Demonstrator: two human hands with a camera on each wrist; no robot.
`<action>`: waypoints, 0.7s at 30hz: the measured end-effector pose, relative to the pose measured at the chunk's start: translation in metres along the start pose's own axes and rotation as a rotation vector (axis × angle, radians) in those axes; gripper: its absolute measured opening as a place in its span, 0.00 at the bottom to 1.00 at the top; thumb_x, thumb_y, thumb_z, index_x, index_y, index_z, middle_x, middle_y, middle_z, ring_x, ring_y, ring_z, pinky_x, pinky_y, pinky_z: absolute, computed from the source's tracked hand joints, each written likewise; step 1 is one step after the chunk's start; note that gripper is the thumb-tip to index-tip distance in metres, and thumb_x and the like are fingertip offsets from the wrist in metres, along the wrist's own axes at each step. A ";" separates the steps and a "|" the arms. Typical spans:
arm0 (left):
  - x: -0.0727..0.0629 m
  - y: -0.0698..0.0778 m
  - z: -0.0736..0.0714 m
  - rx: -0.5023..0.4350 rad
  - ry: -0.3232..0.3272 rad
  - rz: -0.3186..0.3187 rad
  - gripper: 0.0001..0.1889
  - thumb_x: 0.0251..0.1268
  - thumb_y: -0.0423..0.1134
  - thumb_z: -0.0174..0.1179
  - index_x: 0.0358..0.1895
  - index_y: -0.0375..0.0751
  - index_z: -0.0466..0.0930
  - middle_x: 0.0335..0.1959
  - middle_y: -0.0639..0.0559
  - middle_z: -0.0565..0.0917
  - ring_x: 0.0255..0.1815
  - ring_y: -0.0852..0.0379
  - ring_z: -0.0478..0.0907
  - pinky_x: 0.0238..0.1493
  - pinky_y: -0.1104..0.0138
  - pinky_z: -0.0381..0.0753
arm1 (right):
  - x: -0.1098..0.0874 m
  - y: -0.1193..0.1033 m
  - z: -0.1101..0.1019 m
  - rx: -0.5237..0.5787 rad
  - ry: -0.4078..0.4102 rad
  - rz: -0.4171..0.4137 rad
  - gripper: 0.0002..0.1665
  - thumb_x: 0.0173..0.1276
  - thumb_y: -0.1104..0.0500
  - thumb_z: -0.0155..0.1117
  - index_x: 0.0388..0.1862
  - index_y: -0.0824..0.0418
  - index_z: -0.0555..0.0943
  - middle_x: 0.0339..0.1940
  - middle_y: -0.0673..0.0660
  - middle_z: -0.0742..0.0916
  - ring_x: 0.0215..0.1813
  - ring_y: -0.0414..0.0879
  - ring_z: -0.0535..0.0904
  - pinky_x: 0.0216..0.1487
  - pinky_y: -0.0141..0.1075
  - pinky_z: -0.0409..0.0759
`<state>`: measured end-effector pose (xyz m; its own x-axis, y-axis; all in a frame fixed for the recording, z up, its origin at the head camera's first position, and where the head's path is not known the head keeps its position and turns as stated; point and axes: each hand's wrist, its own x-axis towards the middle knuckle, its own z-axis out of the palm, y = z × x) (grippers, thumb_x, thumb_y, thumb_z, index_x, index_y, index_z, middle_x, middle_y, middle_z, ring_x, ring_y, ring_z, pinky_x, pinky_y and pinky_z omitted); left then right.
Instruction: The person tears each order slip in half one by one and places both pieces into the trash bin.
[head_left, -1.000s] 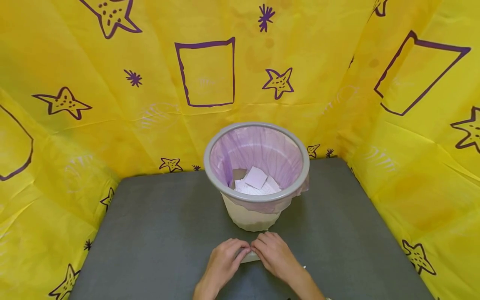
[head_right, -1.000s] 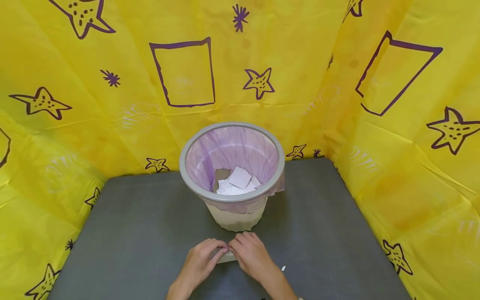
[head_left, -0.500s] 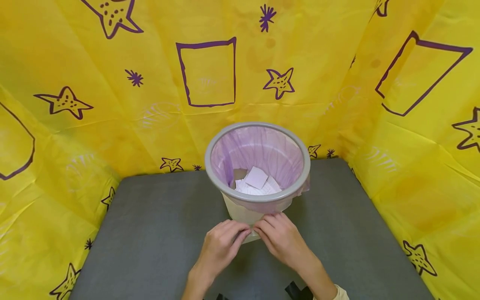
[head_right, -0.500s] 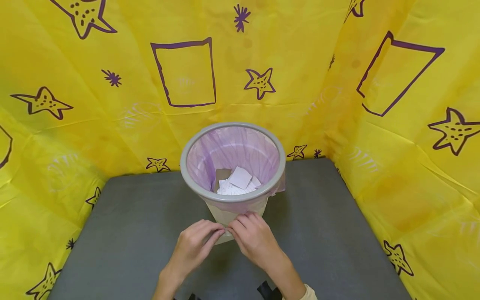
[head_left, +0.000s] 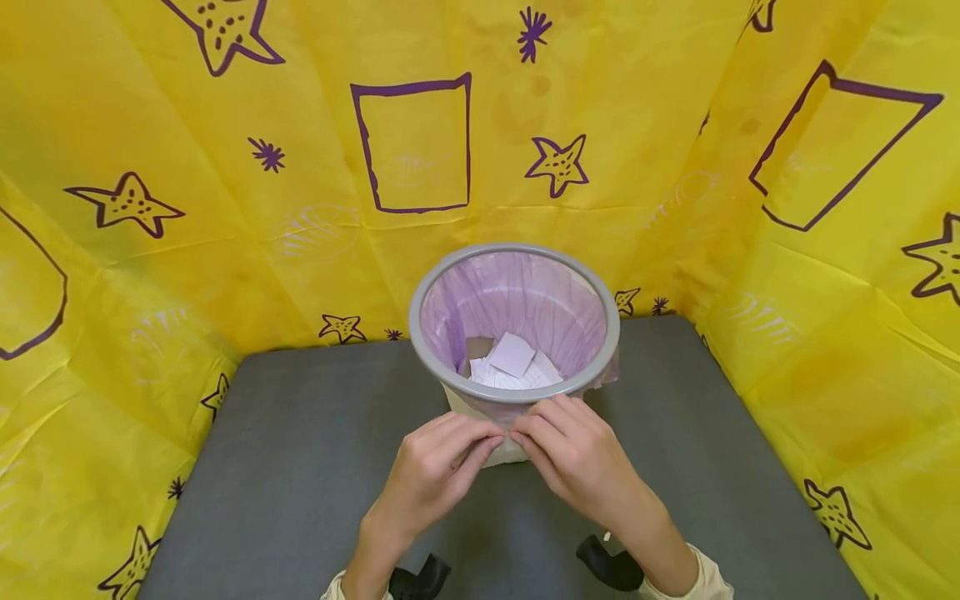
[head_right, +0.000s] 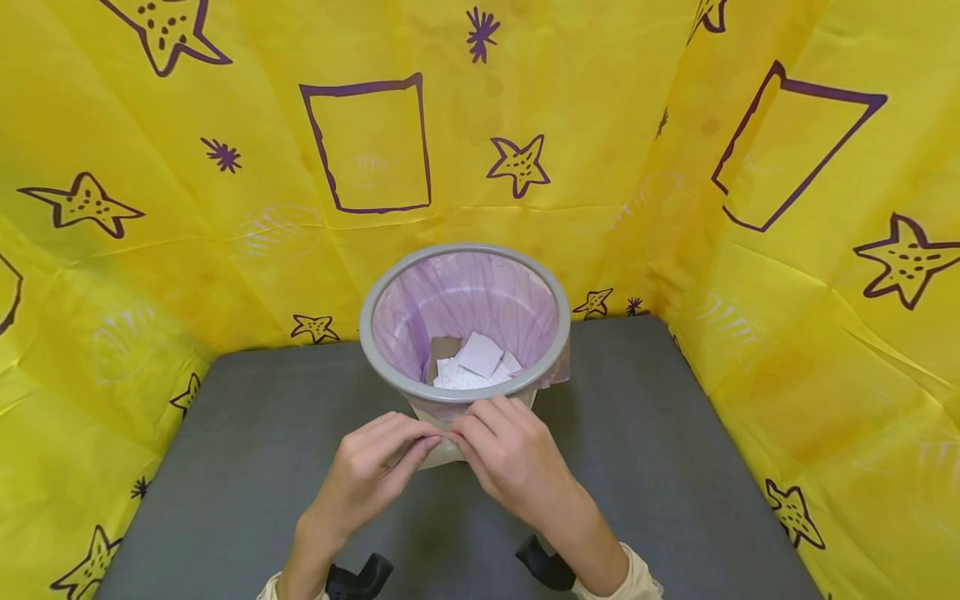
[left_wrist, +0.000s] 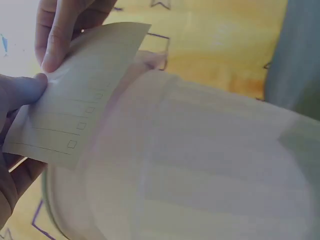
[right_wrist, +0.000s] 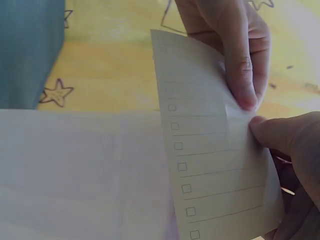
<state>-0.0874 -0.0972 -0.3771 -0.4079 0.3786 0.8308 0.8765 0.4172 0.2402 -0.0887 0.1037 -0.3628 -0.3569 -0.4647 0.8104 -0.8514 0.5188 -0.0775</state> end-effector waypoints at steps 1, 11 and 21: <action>0.004 -0.001 -0.002 -0.011 0.005 0.003 0.02 0.64 0.35 0.63 0.36 0.41 0.84 0.29 0.57 0.85 0.30 0.65 0.80 0.37 0.77 0.78 | 0.004 0.001 -0.002 0.003 0.001 0.000 0.14 0.76 0.56 0.53 0.32 0.58 0.81 0.28 0.49 0.81 0.31 0.42 0.73 0.35 0.31 0.71; 0.030 -0.008 -0.008 -0.052 0.005 -0.006 0.03 0.61 0.32 0.65 0.37 0.41 0.84 0.30 0.55 0.85 0.30 0.63 0.78 0.36 0.76 0.77 | 0.024 0.010 -0.012 0.000 -0.003 0.038 0.14 0.75 0.55 0.54 0.31 0.59 0.81 0.27 0.49 0.81 0.29 0.42 0.71 0.33 0.31 0.68; 0.036 -0.011 -0.002 -0.017 0.082 0.076 0.02 0.63 0.34 0.64 0.36 0.39 0.83 0.28 0.54 0.84 0.26 0.64 0.75 0.32 0.75 0.75 | 0.033 0.014 -0.018 0.036 -0.031 0.063 0.16 0.76 0.55 0.51 0.31 0.59 0.80 0.26 0.49 0.81 0.29 0.42 0.71 0.33 0.30 0.67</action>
<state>-0.1115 -0.0895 -0.3486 -0.3181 0.3397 0.8851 0.9087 0.3755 0.1824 -0.1058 0.1088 -0.3270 -0.4212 -0.4542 0.7850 -0.8401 0.5217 -0.1489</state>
